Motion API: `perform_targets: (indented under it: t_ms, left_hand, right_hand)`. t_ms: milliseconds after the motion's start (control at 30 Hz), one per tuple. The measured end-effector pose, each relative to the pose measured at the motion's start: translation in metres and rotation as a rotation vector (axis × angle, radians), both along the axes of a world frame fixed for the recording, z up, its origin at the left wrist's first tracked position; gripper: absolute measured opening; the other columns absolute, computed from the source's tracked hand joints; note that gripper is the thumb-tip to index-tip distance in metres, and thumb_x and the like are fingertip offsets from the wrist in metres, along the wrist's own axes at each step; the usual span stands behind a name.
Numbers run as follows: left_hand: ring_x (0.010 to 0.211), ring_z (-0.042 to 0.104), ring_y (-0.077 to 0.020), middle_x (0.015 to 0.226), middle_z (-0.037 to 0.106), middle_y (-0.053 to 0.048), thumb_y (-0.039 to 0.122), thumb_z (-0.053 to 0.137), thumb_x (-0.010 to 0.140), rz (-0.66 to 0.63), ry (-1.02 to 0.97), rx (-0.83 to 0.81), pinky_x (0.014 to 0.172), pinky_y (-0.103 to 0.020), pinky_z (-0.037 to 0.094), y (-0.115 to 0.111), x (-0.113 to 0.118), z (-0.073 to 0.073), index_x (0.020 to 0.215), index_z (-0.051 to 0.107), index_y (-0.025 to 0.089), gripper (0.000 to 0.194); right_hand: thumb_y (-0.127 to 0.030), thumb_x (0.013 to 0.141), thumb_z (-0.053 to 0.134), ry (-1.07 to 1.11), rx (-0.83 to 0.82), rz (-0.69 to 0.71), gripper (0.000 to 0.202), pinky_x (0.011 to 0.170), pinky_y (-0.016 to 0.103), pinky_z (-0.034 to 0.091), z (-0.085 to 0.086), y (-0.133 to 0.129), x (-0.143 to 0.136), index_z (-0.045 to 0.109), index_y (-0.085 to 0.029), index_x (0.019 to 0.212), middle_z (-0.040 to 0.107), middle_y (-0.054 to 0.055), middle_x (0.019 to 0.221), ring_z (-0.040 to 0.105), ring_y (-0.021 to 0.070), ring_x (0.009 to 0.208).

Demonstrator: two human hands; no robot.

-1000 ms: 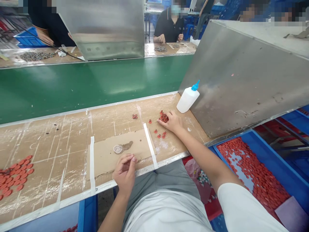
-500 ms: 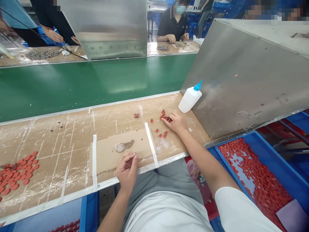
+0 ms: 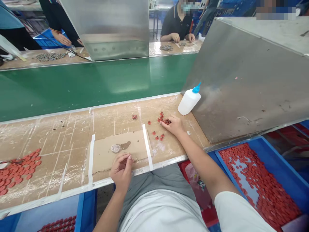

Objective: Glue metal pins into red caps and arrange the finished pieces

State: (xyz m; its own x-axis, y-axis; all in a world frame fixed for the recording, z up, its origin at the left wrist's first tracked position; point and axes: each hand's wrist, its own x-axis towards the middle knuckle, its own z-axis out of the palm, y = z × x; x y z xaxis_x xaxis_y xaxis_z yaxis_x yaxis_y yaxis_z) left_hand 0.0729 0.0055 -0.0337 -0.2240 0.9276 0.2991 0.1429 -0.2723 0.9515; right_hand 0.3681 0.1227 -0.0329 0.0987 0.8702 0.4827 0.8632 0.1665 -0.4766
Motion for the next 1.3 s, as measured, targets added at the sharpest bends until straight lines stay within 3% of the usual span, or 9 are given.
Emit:
perform_targets:
  t_ms: [133, 267, 533, 767, 900, 1133, 1300]
  left_hand:
    - [0.082, 0.062, -0.0145, 0.096, 0.06, -0.005, 0.023, 0.066, 0.079, 0.059, 0.048, -0.016, 0.063, -0.028, 0.058, -0.001, 0.002, 0.0, 0.09, 0.066, 0.017, 0.012]
    - [0.075, 0.062, -0.012, 0.097, 0.06, -0.005, 0.023, 0.066, 0.079, 0.107, 0.079, -0.029, 0.064, -0.029, 0.058, -0.001, 0.004, 0.001, 0.092, 0.065, 0.017, 0.014]
    - [0.067, 0.061, -0.0094, 0.093, 0.062, -0.003, 0.023, 0.065, 0.08, 0.249, 0.107, -0.016, 0.064, -0.028, 0.057, -0.002, 0.013, 0.006, 0.09, 0.064, 0.016, 0.013]
    - [0.071, 0.061, -0.0106, 0.094, 0.061, -0.004, 0.027, 0.064, 0.08, 0.343, 0.068, -0.016, 0.064, -0.029, 0.057, -0.003, 0.012, 0.002, 0.092, 0.063, 0.016, 0.016]
    - [0.068, 0.06, -0.0096, 0.095, 0.06, -0.004, 0.029, 0.063, 0.081, 0.364, 0.045, -0.012, 0.064, -0.028, 0.057, -0.004, 0.008, -0.001, 0.091, 0.063, 0.017, 0.016]
    - [0.062, 0.059, -0.0095, 0.092, 0.061, -0.004, 0.03, 0.065, 0.08, 0.342, -0.12, 0.021, 0.061, -0.029, 0.055, -0.011, 0.001, -0.001, 0.089, 0.063, 0.018, 0.015]
    - [0.061, 0.059, -0.0099, 0.091, 0.061, -0.004, 0.03, 0.065, 0.079, 0.325, -0.207, -0.025, 0.06, -0.028, 0.055, -0.034, -0.003, -0.003, 0.088, 0.063, 0.018, 0.015]
  right_hand:
    - [-0.043, 0.075, 0.068, 0.043, -0.018, 0.026, 0.023, 0.064, 0.026, 0.043, -0.002, 0.002, 0.002, 0.067, -0.02, 0.074, 0.067, 0.003, 0.08, 0.06, 0.0157, 0.071]
    - [-0.041, 0.076, 0.067, 0.115, -0.024, 0.028, 0.021, 0.066, 0.027, 0.045, -0.002, 0.003, 0.005, 0.067, -0.02, 0.073, 0.067, 0.004, 0.079, 0.06, 0.0161, 0.07]
    - [-0.045, 0.075, 0.067, 0.25, -0.015, -0.044, 0.028, 0.065, 0.027, 0.046, 0.007, 0.002, 0.009, 0.066, -0.019, 0.067, 0.066, 0.004, 0.069, 0.06, 0.0162, 0.066]
    - [-0.051, 0.071, 0.068, 0.297, -0.066, -0.122, 0.033, 0.063, 0.027, 0.046, 0.012, -0.003, 0.015, 0.067, -0.018, 0.067, 0.068, 0.004, 0.068, 0.06, 0.0161, 0.062]
    - [-0.054, 0.066, 0.07, 0.467, -0.127, -0.202, 0.039, 0.053, 0.025, 0.043, 0.013, 0.0, 0.016, 0.068, -0.016, 0.068, 0.066, 0.004, 0.062, 0.057, 0.0143, 0.054]
    - [-0.054, 0.06, 0.074, 0.75, -0.143, -0.202, 0.043, 0.042, 0.02, 0.03, 0.015, 0.01, 0.012, 0.065, -0.013, 0.067, 0.057, -0.001, 0.053, 0.042, 0.0078, 0.044]
    - [-0.052, 0.059, 0.074, 0.726, -0.123, -0.194, 0.041, 0.041, 0.021, 0.028, 0.039, 0.005, 0.001, 0.063, -0.013, 0.065, 0.052, -0.004, 0.051, 0.038, 0.0069, 0.044]
